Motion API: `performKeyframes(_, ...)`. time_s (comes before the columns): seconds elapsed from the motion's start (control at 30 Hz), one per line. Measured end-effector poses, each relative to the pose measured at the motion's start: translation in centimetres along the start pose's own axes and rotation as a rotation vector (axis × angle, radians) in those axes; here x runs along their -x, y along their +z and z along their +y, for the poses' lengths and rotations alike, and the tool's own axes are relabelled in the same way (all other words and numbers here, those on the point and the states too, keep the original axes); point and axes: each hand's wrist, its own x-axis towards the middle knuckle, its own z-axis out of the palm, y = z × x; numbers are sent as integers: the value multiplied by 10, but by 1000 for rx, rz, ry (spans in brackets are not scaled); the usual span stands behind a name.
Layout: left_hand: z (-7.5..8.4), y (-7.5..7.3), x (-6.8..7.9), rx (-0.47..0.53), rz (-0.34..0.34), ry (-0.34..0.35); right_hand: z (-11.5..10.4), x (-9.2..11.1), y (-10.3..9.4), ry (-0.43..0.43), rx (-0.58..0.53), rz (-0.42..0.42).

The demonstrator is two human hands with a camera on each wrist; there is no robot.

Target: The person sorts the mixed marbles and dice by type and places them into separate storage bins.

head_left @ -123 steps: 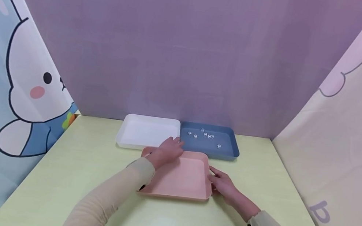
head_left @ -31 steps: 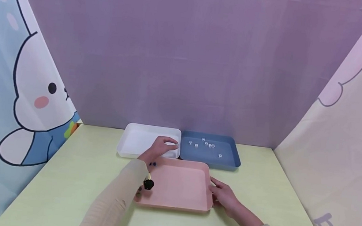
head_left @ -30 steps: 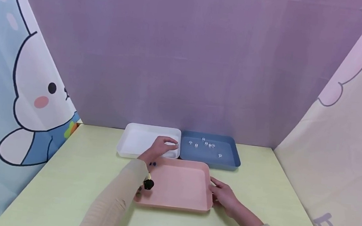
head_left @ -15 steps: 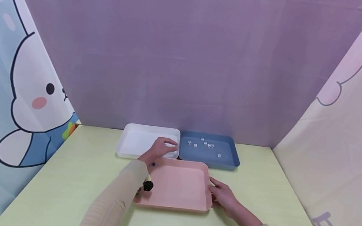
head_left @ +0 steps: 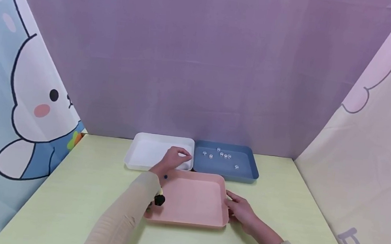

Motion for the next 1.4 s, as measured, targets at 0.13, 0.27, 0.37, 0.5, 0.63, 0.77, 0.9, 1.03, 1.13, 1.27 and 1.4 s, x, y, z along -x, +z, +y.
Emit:
performKeyframes(0.13,4,-4,4,-64,-51,20,3,1,-1,9,-3,13)
performKeyframes(0.27,6,-10,9,-198,-113,45,6,2,-1,20,5,27)
performKeyframes(0.37,12,-19,14,-336,-146,63,7,1,-2,24,8,26)
performKeyframes(0.5,25,-33,22,-530,-157,128,4,0,-2,23,5,25)
performKeyframes(0.63,35,-46,31,-674,-149,135,-2,-1,-2,16,18,28)
performKeyframes(0.77,42,-57,41,-746,-132,92,-5,-1,-1,17,31,33)
performKeyframes(0.9,44,-63,50,-784,-158,55,-4,-1,-1,23,25,45)
performKeyframes(1.03,46,-63,57,-801,-197,42,-3,-2,-2,17,20,64)
performKeyframes(1.13,46,-61,61,-820,-200,36,-2,-2,-3,11,27,65)
performKeyframes(1.27,43,-59,64,-845,-205,21,-2,0,-2,20,34,63)
performKeyframes(1.4,39,-57,64,-853,-203,12,-2,1,-1,27,44,61)
